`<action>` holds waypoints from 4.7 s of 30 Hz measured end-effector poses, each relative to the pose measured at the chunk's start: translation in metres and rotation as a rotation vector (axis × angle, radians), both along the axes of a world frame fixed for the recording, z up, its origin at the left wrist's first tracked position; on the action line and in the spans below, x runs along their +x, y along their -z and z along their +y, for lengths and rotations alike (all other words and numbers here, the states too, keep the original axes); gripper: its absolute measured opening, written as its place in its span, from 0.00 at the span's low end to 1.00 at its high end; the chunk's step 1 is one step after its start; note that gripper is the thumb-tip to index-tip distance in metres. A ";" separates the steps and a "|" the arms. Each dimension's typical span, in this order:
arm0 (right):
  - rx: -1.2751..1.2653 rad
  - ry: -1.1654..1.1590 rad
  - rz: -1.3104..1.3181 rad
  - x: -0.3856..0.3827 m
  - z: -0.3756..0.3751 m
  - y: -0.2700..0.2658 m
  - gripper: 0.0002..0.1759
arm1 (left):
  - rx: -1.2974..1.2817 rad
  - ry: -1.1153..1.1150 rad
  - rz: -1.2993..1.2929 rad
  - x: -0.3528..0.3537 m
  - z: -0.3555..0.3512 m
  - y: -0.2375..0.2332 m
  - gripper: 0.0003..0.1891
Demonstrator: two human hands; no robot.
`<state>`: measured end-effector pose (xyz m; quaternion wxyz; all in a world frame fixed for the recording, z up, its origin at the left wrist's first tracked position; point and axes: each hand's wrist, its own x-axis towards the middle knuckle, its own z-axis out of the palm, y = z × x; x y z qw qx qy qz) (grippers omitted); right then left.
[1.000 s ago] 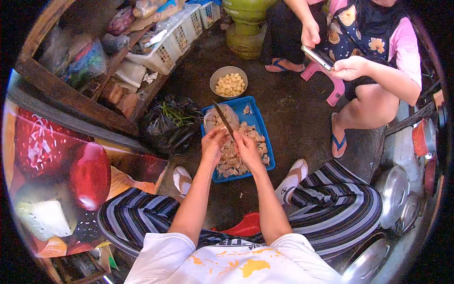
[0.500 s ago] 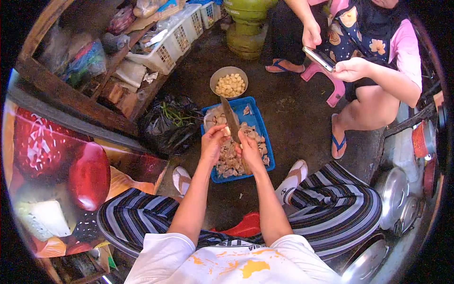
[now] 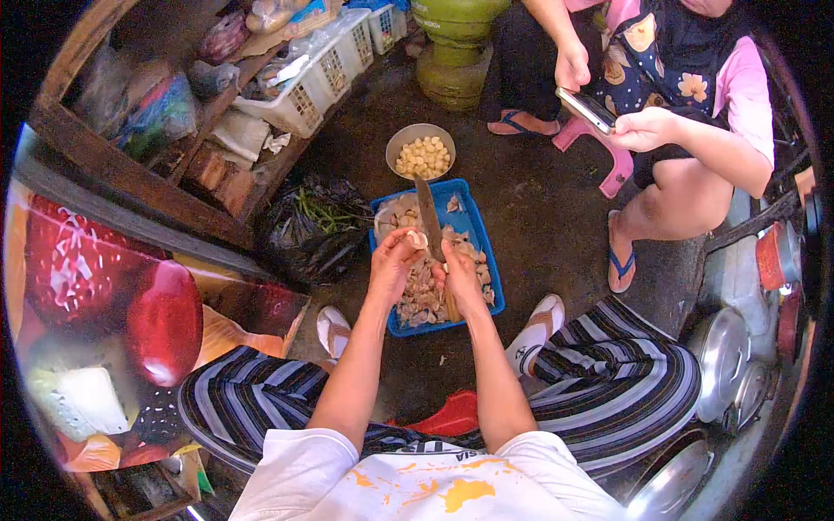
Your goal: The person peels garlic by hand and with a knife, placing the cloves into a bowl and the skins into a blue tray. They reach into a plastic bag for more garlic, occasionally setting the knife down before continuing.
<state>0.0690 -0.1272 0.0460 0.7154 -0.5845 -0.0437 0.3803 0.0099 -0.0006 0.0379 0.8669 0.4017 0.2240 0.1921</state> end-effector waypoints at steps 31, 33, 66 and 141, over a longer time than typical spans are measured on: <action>-0.098 -0.030 -0.175 0.002 -0.004 0.003 0.21 | -0.043 -0.036 0.031 0.004 0.004 0.005 0.07; -0.017 0.031 -0.079 0.001 -0.002 0.009 0.21 | -0.062 -0.034 0.007 0.006 0.003 0.006 0.07; -0.023 0.334 0.088 0.016 -0.009 0.023 0.25 | -0.008 -0.021 0.139 0.038 -0.012 0.038 0.06; 0.013 0.059 -0.108 0.021 -0.018 -0.005 0.13 | 0.093 -0.019 0.274 0.008 -0.026 -0.018 0.09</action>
